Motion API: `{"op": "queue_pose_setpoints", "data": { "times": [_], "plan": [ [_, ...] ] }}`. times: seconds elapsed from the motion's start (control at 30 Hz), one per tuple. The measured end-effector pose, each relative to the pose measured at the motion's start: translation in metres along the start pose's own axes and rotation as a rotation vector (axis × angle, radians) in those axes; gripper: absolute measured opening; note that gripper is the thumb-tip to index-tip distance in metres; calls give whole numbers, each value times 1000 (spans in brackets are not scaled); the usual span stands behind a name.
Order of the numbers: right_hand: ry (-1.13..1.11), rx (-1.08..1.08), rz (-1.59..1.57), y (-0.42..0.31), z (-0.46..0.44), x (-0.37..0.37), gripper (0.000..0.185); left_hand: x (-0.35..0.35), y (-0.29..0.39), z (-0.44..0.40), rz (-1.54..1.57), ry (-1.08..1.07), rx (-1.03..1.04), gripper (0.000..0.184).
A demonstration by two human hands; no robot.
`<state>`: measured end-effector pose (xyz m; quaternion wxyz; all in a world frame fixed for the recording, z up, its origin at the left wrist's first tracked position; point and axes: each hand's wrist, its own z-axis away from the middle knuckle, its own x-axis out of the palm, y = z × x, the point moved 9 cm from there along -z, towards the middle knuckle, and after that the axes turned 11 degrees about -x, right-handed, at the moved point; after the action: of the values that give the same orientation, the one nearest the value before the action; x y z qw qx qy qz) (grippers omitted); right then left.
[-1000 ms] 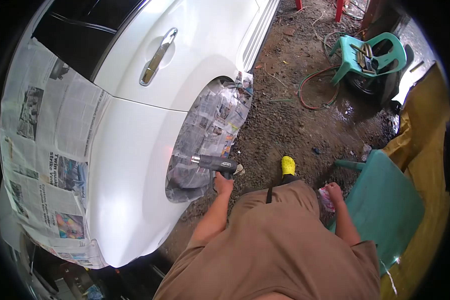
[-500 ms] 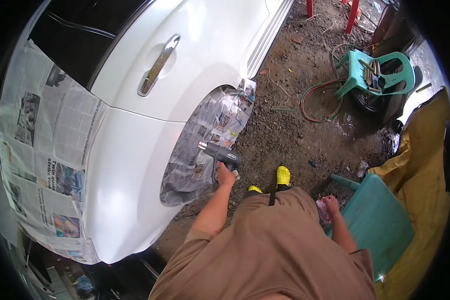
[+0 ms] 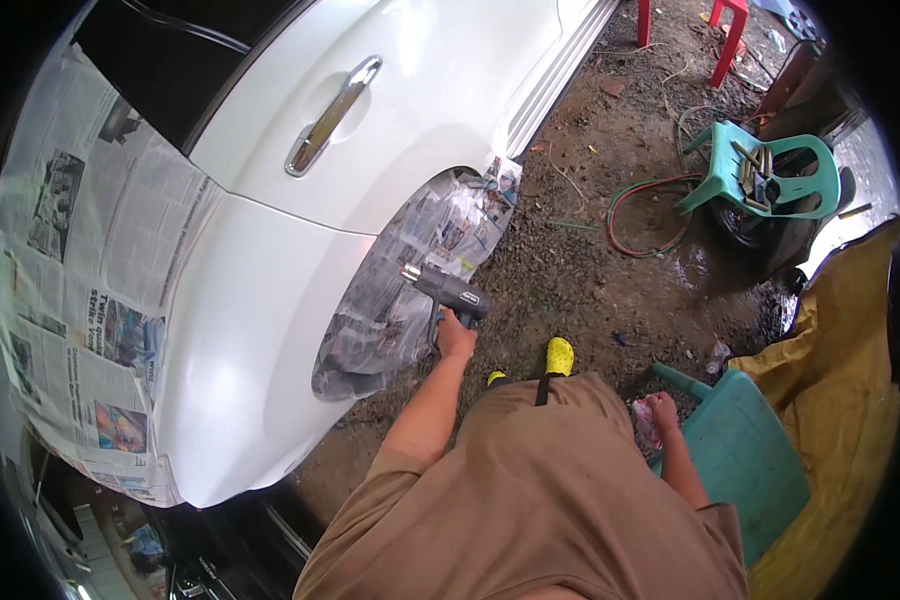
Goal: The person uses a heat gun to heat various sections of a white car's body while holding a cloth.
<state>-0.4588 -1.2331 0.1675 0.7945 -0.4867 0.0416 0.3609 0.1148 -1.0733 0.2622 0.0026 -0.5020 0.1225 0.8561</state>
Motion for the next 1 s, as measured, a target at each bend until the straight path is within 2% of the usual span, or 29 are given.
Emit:
{"op": "queue_pose_setpoints", "data": {
  "times": [0.13,0.2,0.4,0.73,0.83,1.0],
  "plan": [
    [-36,18,99,-10,-11,5,23,-11,-12,11,72,50,-37,70],
    [-46,27,77,11,-24,14,24,-16,-18,14,85,53,-55,72],
    [-95,-98,144,-7,-44,25,24,-12,-51,11,202,112,-56,76],
    [-192,-52,180,-29,-58,41,28,-32,-95,34,469,125,-168,74],
    [-212,-111,277,-50,-55,43,29,-36,-114,40,502,158,-205,75],
    [-231,-119,273,-44,-58,56,29,-44,-148,52,489,169,-233,80]
  ]
}}
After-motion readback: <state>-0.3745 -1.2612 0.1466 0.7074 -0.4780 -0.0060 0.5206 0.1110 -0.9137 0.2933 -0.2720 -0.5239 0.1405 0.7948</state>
